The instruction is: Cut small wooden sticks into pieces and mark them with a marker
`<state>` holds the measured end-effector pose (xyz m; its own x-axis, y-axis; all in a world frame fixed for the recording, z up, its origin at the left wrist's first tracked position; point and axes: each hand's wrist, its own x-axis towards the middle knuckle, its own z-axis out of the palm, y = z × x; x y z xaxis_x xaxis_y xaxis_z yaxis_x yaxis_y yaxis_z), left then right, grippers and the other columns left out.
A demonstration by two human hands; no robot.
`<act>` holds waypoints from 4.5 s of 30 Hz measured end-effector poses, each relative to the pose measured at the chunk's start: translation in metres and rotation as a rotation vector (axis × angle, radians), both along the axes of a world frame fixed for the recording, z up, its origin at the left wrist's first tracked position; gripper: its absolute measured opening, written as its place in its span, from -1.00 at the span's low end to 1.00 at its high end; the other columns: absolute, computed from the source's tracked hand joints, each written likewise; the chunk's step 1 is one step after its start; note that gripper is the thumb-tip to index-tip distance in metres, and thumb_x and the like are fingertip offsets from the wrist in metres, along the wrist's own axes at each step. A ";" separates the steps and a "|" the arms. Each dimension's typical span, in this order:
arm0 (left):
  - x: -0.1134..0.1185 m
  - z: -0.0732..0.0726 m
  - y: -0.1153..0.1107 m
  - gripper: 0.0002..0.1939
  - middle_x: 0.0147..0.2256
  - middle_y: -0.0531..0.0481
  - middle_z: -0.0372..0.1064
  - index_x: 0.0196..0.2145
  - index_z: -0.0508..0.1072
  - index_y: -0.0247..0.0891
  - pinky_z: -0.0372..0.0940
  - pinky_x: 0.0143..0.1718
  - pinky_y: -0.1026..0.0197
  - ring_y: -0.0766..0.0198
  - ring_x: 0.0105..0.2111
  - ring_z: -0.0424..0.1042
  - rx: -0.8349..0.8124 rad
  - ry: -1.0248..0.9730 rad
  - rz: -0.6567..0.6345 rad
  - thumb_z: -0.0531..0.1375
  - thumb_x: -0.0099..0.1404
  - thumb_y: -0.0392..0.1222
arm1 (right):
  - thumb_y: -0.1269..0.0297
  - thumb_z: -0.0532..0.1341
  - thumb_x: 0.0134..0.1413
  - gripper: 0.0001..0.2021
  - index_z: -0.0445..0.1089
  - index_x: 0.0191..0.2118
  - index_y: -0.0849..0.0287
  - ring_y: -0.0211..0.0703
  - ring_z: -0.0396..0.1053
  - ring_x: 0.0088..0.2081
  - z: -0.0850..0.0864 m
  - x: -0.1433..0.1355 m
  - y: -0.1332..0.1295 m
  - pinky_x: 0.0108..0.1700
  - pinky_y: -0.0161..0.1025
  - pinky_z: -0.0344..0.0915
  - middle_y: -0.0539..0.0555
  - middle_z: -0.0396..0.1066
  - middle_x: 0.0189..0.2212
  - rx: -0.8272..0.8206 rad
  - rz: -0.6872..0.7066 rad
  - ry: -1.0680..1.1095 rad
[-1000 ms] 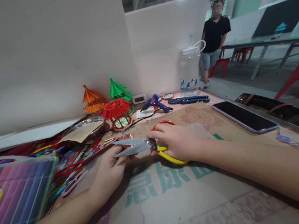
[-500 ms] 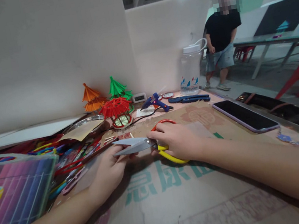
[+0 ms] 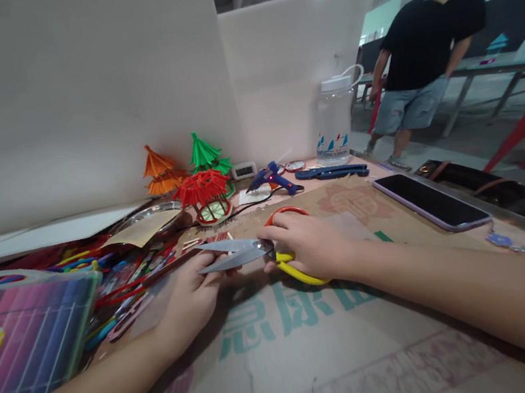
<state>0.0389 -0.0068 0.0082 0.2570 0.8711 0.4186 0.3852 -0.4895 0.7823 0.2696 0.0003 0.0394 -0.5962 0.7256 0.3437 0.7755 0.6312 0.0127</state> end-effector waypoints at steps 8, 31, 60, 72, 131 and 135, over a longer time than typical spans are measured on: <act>-0.001 -0.005 0.001 -0.80 -0.37 -0.04 0.50 -0.42 0.49 -0.27 0.34 -0.22 0.19 0.20 -0.33 0.45 0.000 0.009 -0.005 0.07 0.24 -0.31 | 0.11 0.22 0.21 -0.68 0.47 0.02 0.10 -0.10 0.41 -0.27 -0.002 0.002 0.000 -0.38 -0.28 0.16 0.13 0.48 -0.20 0.018 -0.020 -0.073; 0.000 -0.003 0.000 -0.78 -0.30 -0.05 0.53 -0.36 0.51 -0.27 0.33 -0.16 0.17 0.17 -0.26 0.46 -0.002 0.007 0.018 0.07 0.15 -0.37 | 0.06 0.27 0.18 -0.59 0.42 0.10 0.09 -0.07 0.41 -0.21 0.001 0.003 -0.001 -0.34 -0.27 0.27 0.17 0.44 -0.12 0.000 0.027 0.004; 0.002 -0.005 0.001 -0.83 -0.34 -0.05 0.52 -0.38 0.51 -0.26 0.34 -0.13 0.15 0.15 -0.27 0.47 -0.068 -0.044 0.018 0.11 0.14 -0.34 | 0.11 0.26 0.17 -0.63 0.42 0.09 -0.02 -0.15 0.43 -0.24 -0.005 0.006 -0.001 -0.47 -0.33 0.12 0.07 0.45 -0.08 0.034 -0.055 -0.036; 0.002 -0.005 0.000 -0.77 -0.28 -0.06 0.56 -0.33 0.54 -0.24 0.36 -0.13 0.17 0.16 -0.25 0.49 -0.042 -0.052 -0.015 0.09 0.14 -0.33 | 0.11 0.26 0.19 -0.61 0.43 0.11 0.07 -0.11 0.42 -0.23 -0.004 0.005 0.002 -0.32 -0.28 0.28 0.16 0.45 -0.12 0.006 -0.002 -0.052; 0.001 -0.006 0.001 -0.82 -0.36 -0.03 0.50 -0.39 0.49 -0.27 0.33 -0.25 0.22 0.21 -0.33 0.45 -0.029 -0.021 -0.008 0.09 0.21 -0.35 | 0.06 0.24 0.19 -0.57 0.41 0.13 0.06 -0.07 0.44 -0.18 0.001 0.003 -0.002 -0.36 -0.28 0.28 0.16 0.45 -0.09 -0.004 -0.023 -0.033; 0.002 -0.005 0.000 -0.82 -0.34 -0.03 0.51 -0.37 0.50 -0.26 0.33 -0.23 0.21 0.19 -0.31 0.46 -0.044 -0.022 -0.003 0.09 0.20 -0.35 | 0.13 0.26 0.17 -0.59 0.42 0.13 0.08 -0.08 0.43 -0.20 0.001 0.002 -0.002 -0.35 -0.27 0.28 0.17 0.46 -0.09 -0.004 -0.032 -0.038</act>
<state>0.0404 -0.0064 0.0036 0.2504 0.8880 0.3857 0.3662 -0.4556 0.8113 0.2717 -0.0014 0.0400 -0.5851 0.7458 0.3186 0.7944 0.6061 0.0401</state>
